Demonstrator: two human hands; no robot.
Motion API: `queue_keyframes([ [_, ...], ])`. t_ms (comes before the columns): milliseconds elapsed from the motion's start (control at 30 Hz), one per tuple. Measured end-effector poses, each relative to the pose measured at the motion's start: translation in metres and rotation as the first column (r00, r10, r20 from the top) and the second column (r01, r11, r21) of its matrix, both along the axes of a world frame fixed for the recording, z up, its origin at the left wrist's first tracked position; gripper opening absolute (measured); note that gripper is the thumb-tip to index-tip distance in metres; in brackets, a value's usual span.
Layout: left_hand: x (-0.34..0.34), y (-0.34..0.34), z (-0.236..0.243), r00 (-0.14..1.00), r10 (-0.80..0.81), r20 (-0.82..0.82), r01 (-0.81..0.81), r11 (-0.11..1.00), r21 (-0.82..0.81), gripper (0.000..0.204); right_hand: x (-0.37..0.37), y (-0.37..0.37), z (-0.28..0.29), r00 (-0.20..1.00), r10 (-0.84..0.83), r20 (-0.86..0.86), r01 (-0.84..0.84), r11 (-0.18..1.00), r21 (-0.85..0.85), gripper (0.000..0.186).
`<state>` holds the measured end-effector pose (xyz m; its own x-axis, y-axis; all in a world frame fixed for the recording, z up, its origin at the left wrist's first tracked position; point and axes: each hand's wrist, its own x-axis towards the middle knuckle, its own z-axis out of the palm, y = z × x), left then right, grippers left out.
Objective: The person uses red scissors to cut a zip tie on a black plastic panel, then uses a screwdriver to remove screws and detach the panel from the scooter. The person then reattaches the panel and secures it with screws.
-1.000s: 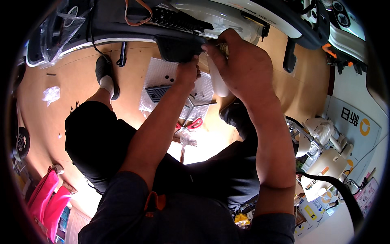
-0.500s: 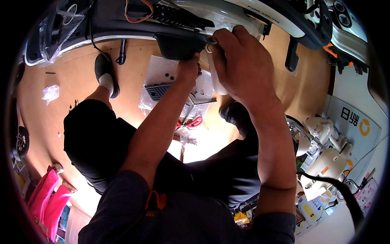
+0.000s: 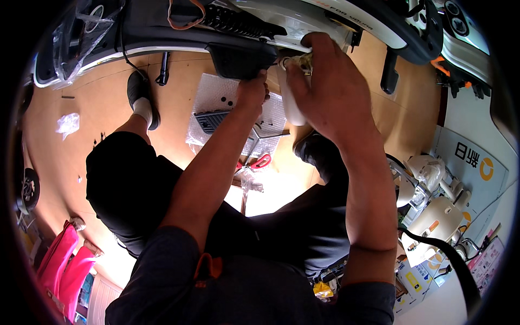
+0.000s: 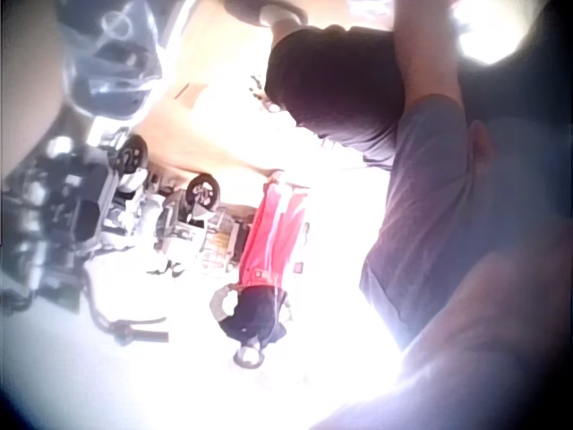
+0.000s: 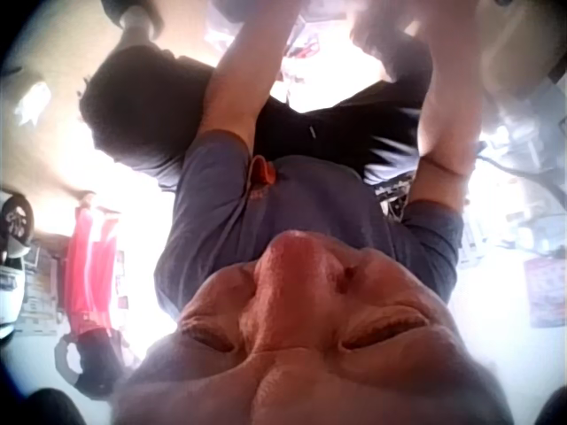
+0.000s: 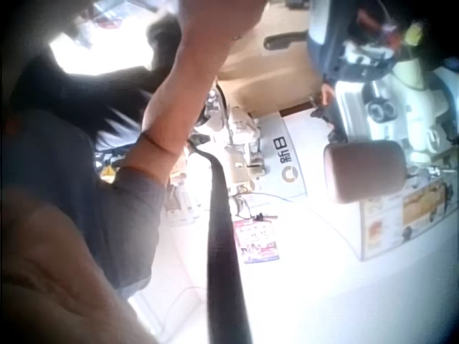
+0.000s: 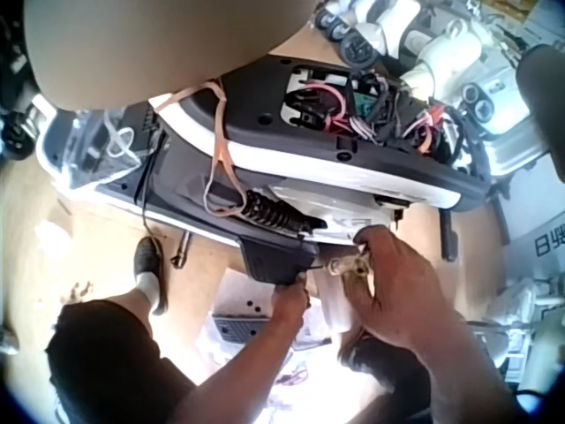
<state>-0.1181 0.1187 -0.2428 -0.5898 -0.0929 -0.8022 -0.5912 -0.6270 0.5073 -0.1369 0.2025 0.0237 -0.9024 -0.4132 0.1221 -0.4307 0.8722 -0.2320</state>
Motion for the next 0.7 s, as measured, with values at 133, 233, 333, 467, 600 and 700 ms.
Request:
queue_keyframes([
  [133,0.003,-0.001,-0.009,0.999,0.002,-0.04,-0.003,1.0,-0.01,0.024,-0.003,0.003,-0.006,0.998,0.048,0.035,-0.051,0.995,0.089,0.033],
  [233,-0.001,-0.003,-0.003,1.0,-0.012,-0.02,0.012,0.999,-0.03,0.024,-0.002,-0.003,0.002,0.986,-0.106,0.125,0.096,0.992,0.078,0.033],
  [333,0.0,0.001,0.0,0.999,0.014,-0.039,-0.015,0.999,-0.037,0.025,-0.004,0.004,-0.006,0.998,0.043,-0.047,-0.046,0.997,-0.058,0.032],
  [467,0.0,-0.002,-0.003,0.999,-0.024,-0.022,0.024,0.999,-0.032,0.026,-0.009,0.003,0.0,0.998,0.054,-0.014,-0.052,0.988,0.146,0.03],
  [600,0.0,0.001,-0.001,1.0,-0.016,-0.012,0.015,0.998,-0.057,0.027,-0.004,0.0,0.005,0.986,-0.146,0.083,0.138,0.986,0.089,0.028],
  [700,0.002,0.001,-0.006,0.997,0.002,-0.081,-0.012,0.993,-0.12,0.028,0.006,0.003,0.001,0.999,-0.013,-0.031,0.015,0.997,0.077,0.029],
])
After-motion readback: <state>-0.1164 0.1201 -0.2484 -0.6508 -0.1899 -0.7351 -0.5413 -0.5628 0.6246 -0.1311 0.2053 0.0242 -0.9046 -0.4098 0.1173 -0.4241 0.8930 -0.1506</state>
